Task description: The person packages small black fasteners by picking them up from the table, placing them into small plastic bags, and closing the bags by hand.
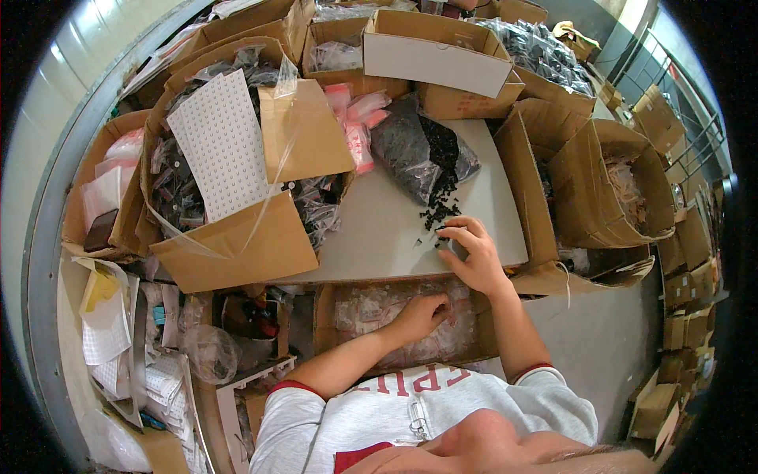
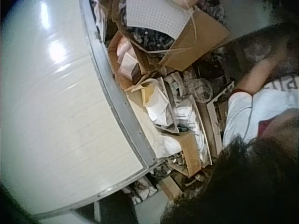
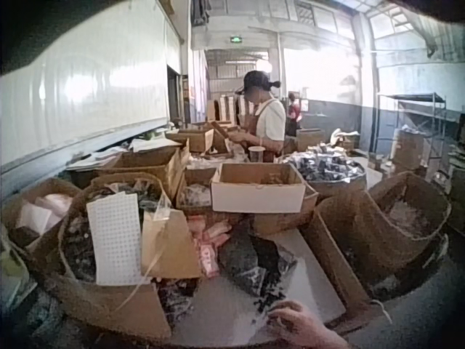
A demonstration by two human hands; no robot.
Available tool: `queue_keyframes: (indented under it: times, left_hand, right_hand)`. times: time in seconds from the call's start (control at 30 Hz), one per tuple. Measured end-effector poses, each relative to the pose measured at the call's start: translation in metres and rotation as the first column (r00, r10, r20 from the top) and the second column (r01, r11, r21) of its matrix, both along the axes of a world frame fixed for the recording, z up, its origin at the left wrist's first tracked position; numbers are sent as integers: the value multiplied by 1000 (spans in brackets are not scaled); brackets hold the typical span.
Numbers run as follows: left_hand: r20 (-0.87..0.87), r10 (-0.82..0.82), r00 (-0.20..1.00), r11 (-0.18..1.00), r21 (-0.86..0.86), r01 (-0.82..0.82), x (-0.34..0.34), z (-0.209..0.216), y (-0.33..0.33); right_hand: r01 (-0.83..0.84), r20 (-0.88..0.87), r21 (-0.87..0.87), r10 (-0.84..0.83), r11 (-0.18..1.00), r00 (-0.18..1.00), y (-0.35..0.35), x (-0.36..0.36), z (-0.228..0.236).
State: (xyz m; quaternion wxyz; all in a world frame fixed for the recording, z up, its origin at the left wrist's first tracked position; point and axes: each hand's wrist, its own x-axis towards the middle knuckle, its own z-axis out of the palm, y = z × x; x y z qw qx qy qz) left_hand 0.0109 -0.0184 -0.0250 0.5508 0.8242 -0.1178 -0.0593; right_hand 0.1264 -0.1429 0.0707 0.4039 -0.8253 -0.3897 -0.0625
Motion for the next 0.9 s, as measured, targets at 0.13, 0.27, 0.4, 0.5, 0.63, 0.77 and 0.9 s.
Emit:
queue_keyframes:
  times: [0.13,0.27,0.4,0.5,0.63,0.77,0.9]
  left_hand:
    - [23,-20,1000,1000,-18,21,0,2,0]
    - [180,-57,982,998,-26,63,-1,-5,0]
    - [190,-51,980,998,43,43,0,3,3]
    - [177,-57,983,998,17,55,0,4,2]
    - [156,-31,987,998,51,23,1,9,0]
    - [146,-19,989,995,102,4,3,15,1]
    - [-213,18,977,998,62,-5,5,33,6]
  right_hand:
    - [-1,13,4,1,1000,1000,0,0,0]
    - [0,11,-5,0,1000,1000,0,0,1]
    - [5,2,-6,-5,1000,1000,-1,0,-2]
    - [3,10,-14,-2,1000,1000,-1,0,-1]
    - [0,25,-19,1,1000,1000,0,1,0]
    - [2,32,-20,-1,1000,1000,-1,1,1]
    - [2,23,-4,-2,1000,1000,-1,1,0]
